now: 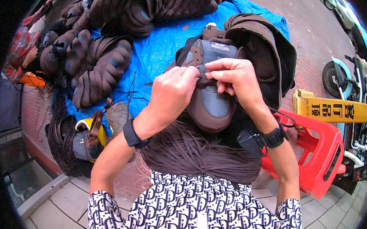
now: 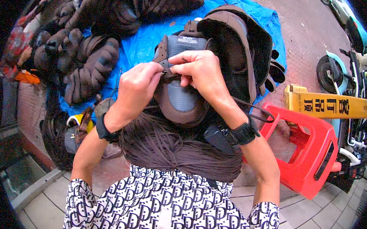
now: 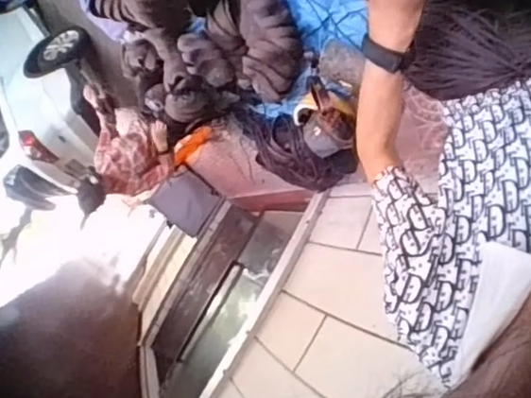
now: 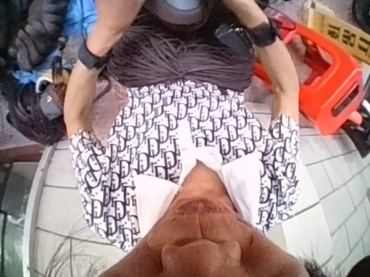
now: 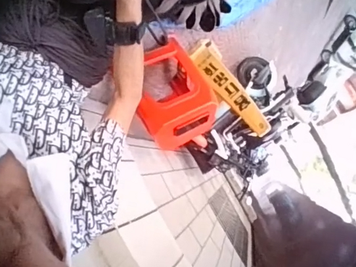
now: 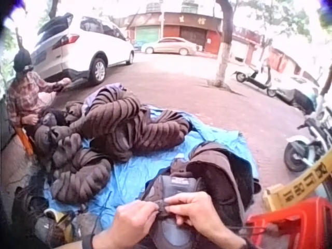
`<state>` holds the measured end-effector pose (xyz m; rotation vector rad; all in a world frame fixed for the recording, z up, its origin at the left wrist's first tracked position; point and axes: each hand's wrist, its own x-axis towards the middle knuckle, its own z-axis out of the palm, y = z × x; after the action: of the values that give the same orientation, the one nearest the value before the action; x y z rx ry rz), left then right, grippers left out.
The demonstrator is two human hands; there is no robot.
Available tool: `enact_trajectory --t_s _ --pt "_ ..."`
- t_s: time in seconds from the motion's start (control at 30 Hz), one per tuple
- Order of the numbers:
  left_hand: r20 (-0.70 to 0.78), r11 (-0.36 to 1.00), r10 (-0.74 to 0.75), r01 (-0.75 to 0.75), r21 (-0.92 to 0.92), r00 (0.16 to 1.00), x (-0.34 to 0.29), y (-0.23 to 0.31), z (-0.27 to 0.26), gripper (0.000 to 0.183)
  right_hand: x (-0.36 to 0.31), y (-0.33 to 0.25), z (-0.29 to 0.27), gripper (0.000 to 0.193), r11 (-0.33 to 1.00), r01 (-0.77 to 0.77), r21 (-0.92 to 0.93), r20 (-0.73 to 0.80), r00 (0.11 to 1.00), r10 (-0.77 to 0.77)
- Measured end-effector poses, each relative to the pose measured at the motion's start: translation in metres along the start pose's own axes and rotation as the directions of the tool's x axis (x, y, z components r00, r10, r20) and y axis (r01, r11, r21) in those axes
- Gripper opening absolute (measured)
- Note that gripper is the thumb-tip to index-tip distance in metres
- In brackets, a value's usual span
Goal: Lacing a brown athletic shoe while sitting cross-legged on a blue tarp in an outdoor area.
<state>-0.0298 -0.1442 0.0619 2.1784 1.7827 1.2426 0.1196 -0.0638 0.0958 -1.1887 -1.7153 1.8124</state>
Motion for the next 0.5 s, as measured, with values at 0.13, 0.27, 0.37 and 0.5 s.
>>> enact_trajectory --t_s 0.13,0.27,0.37,0.5 --pt "0.079 0.948 0.134 -0.151 0.281 0.988 0.000 0.008 0.002 0.008 -0.002 0.001 0.003 0.021 0.999 0.028 0.041 -0.054 0.998 -0.025" --pt "0.159 0.805 0.257 -0.302 0.511 0.953 0.001 0.018 0.003 0.008 -0.013 0.004 0.011 0.021 0.993 0.120 -0.021 -0.148 0.982 -0.122" --pt "0.224 0.775 0.227 -0.316 0.547 0.948 0.005 0.019 0.006 0.009 -0.017 0.009 0.014 0.021 0.984 0.174 0.038 -0.166 0.972 -0.165" --pt "0.196 0.827 0.199 -0.272 0.492 0.960 0.007 0.017 0.008 0.012 -0.015 0.017 0.010 0.024 0.975 0.195 0.111 -0.168 0.970 -0.175"
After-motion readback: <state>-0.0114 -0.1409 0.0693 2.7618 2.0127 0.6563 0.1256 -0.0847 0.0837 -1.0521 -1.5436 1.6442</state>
